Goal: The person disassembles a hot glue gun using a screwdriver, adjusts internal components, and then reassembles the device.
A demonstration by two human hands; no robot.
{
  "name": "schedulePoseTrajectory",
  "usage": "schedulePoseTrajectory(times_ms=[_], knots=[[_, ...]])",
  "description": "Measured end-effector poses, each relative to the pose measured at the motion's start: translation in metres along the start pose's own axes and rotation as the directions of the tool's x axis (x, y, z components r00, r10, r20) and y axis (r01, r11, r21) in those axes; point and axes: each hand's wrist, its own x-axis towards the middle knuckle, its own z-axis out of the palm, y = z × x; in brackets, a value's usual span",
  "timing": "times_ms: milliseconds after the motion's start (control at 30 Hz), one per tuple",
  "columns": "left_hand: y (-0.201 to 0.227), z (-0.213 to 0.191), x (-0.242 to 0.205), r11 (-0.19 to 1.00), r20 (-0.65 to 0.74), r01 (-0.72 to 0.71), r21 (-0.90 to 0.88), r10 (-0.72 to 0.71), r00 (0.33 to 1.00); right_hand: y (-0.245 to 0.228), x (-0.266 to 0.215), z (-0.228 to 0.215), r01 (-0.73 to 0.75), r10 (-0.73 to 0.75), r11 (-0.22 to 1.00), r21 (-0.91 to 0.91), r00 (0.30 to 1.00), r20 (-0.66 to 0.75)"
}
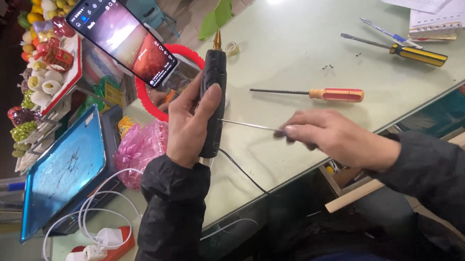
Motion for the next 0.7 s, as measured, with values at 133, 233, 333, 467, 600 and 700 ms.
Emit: schedulePoseTrajectory(times_ms=[133, 233, 333, 467, 600, 700], knots=[[-0.003, 0.001, -0.002, 0.999, 0.007, -0.002, -0.040, 0.002, 1.000, -0.015, -0.010, 0.000, -0.178, 0.149, 0.961, 0.210, 0.978, 0.147], [-0.004, -0.001, 0.001, 0.999, 0.012, 0.042, -0.030, -0.042, 0.999, -0.023, -0.014, -0.003, -0.333, 0.272, 0.896, 0.292, 0.934, 0.233], [-0.012, -0.001, 0.002, 1.000, 0.002, 0.003, 0.018, -0.003, 1.000, -0.004, -0.014, 0.001, 0.077, -0.076, 0.985, 0.152, 0.997, -0.009], [-0.017, 0.000, 0.007, 0.999, -0.050, 0.008, -0.043, -0.011, 0.999, 0.019, -0.010, 0.020, 0.491, -0.790, 0.529, -0.692, 0.583, -0.191], [-0.007, -0.005, 0.013, 0.999, -0.068, -0.019, -0.032, 0.017, 0.998, 0.026, 0.010, 0.021, 0.394, -0.937, 0.236, -0.888, 0.333, -0.101], [-0.019, -0.004, 0.013, 0.999, -0.086, -0.038, -0.021, 0.036, 0.996, 0.029, 0.014, 0.021, 0.432, -0.714, 0.640, -0.636, 0.640, -0.284]])
